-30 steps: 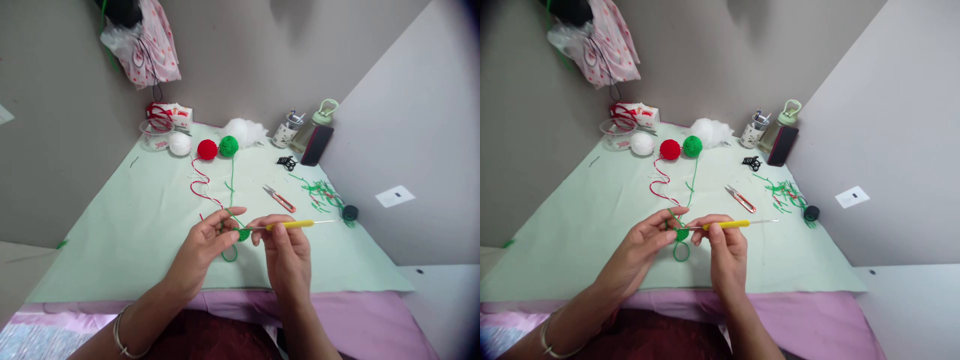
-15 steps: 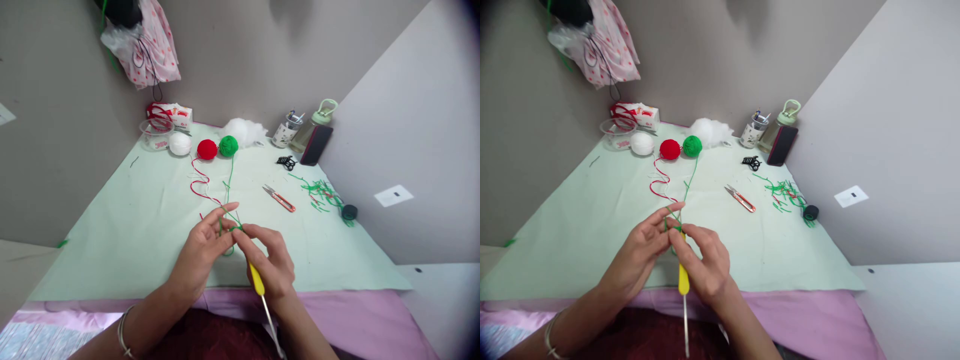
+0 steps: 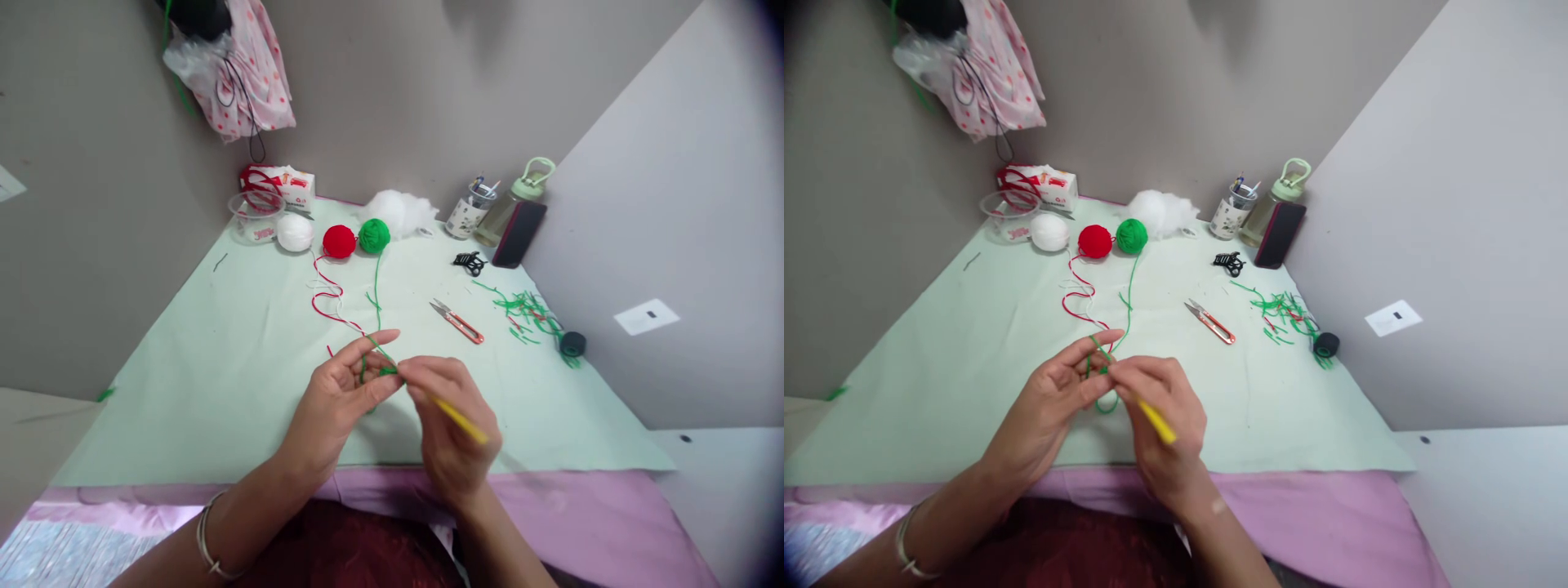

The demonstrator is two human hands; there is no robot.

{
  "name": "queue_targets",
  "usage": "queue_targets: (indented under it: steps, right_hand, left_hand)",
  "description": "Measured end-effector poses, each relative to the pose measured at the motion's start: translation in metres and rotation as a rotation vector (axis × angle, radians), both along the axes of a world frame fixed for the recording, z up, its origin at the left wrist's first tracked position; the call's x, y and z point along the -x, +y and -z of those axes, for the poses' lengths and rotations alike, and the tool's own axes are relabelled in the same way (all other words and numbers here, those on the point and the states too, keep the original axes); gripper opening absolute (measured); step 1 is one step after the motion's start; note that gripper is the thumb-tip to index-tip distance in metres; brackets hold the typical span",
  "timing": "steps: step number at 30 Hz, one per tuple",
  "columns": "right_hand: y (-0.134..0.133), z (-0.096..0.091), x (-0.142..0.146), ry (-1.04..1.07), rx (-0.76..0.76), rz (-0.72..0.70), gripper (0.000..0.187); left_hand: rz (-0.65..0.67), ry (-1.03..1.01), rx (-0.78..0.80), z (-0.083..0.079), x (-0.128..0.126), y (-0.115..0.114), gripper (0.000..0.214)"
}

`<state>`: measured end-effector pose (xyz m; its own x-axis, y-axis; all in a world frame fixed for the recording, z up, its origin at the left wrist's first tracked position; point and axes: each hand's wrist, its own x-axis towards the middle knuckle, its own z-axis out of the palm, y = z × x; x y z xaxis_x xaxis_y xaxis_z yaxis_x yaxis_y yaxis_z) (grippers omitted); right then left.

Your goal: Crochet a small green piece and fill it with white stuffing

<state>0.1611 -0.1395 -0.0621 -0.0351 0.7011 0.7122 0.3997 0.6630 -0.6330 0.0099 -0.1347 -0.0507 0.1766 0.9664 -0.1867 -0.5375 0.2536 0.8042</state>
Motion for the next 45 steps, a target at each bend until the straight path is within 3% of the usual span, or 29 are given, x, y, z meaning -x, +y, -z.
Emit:
queue_targets:
  steps: [3, 7, 11, 15, 20, 24, 31, 33, 36, 41, 45]
  right_hand:
    - [-0.003, 0.002, -0.004, -0.122, -0.116, 0.051, 0.040]
    - [0.001, -0.003, -0.008, 0.201, 0.070, -0.039, 0.030]
    - [0.005, -0.007, -0.005, 0.391, 0.263, -0.204, 0.021]
    - [0.007, -0.004, -0.003, 0.432, 0.345, -0.199, 0.017]
    - [0.008, -0.005, -0.006, 0.591, 0.460, -0.251, 0.021]
    - [0.003, -0.010, -0.006, 0.429, 0.364, -0.170, 0.023]
    - [-0.003, -0.002, -0.008, -0.245, -0.157, -0.044, 0.032]
    - [-0.003, 0.003, -0.009, -0.340, -0.260, 0.003, 0.041]
    - [-0.004, 0.008, -0.008, -0.454, -0.274, 0.055, 0.051]
    - [-0.004, 0.008, -0.007, -0.402, -0.255, 0.064, 0.051]
    - [0.000, 0.001, -0.010, -0.023, -0.045, -0.027, 0.031]
  left_hand:
    - [0.066, -0.106, 0.102, 0.000, 0.002, 0.004, 0.047]
    - [0.100, -0.228, 0.179, -0.001, 0.007, 0.009, 0.038]
    - [0.051, -0.066, 0.041, -0.001, 0.006, 0.004, 0.036]
    - [0.053, 0.078, -0.030, 0.000, 0.006, -0.001, 0.033]
    - [0.035, 0.101, -0.034, -0.001, 0.009, 0.000, 0.030]
    - [0.028, 0.130, -0.054, -0.002, 0.010, -0.001, 0.030]
    - [-0.158, 0.389, -0.173, 0.000, 0.006, -0.001, 0.031]
    - [-0.143, 0.348, -0.144, 0.001, 0.006, 0.000, 0.034]
    - [-0.062, 0.171, -0.052, 0.002, 0.007, 0.002, 0.042]
    - [0.078, -0.070, 0.074, 0.002, 0.010, 0.005, 0.049]
    - [0.179, -0.157, 0.112, 0.000, 0.015, 0.007, 0.043]
